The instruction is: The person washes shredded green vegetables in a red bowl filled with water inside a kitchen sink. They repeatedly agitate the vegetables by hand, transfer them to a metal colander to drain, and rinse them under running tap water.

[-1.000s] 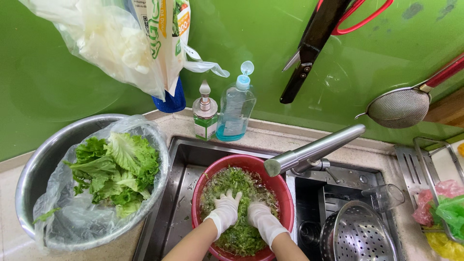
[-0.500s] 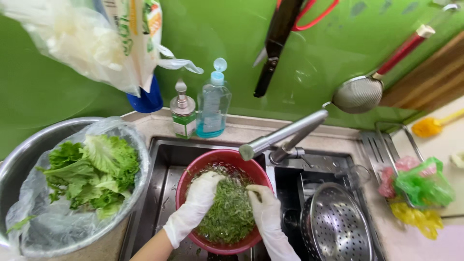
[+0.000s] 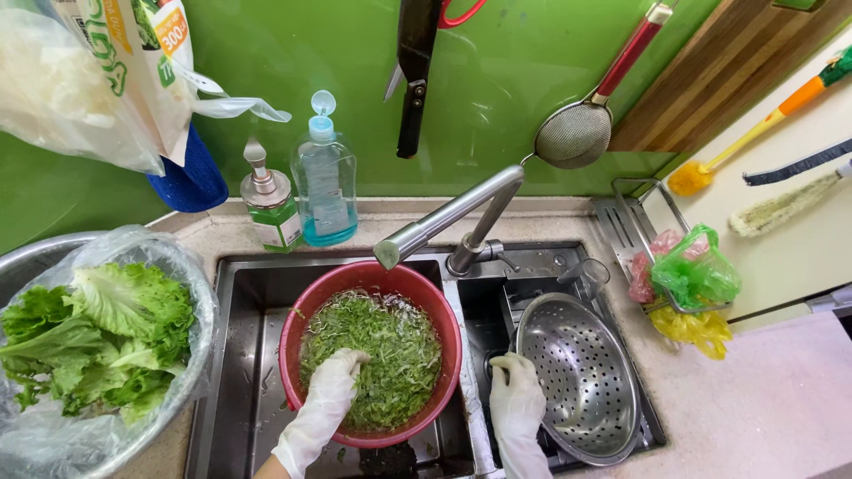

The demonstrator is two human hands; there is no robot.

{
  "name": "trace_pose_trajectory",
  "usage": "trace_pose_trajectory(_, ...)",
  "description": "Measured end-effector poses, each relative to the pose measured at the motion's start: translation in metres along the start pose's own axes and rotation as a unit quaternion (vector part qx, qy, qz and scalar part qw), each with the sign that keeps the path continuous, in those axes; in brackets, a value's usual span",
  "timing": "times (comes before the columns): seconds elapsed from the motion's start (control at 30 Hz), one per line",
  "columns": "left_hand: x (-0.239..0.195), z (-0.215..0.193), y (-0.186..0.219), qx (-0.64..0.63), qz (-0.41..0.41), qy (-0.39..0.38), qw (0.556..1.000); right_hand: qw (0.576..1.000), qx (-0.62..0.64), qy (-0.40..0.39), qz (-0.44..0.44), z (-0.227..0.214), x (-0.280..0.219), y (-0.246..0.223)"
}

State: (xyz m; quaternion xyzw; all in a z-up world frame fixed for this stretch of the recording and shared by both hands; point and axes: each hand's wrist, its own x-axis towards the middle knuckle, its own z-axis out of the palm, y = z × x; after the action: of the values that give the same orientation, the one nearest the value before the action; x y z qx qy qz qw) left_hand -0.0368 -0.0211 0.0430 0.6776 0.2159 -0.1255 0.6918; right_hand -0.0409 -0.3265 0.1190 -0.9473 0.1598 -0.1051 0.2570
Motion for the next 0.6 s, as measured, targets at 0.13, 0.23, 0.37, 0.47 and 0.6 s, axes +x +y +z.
trace_pose_trajectory(0.13,0.006,0.002,-0.007,-0.089,-0.04,-0.004,0.995,0.993,-0.107,0.045,-0.019,-0.005,-0.002,-0.002)
trace_pose_trajectory(0.23,0.011,0.001,-0.019,0.057,0.178,0.032,0.982,0.991,-0.129,-0.038,0.009,-0.011,0.003,0.007)
trace_pose_trajectory(0.37,0.015,0.002,-0.023,-0.034,0.02,0.012,0.999,0.995,-0.073,-0.049,-0.04,-0.001,-0.022,0.035)
trace_pose_trajectory(0.47,0.013,0.006,-0.023,-0.197,-0.053,-0.004,0.979,0.993,-0.067,-0.09,-0.019,0.025,-0.051,0.071)
trace_pose_trajectory(0.6,0.008,0.002,-0.008,0.002,0.091,0.034,0.995,0.988,-0.043,-0.075,-0.127,0.047,-0.054,0.113)
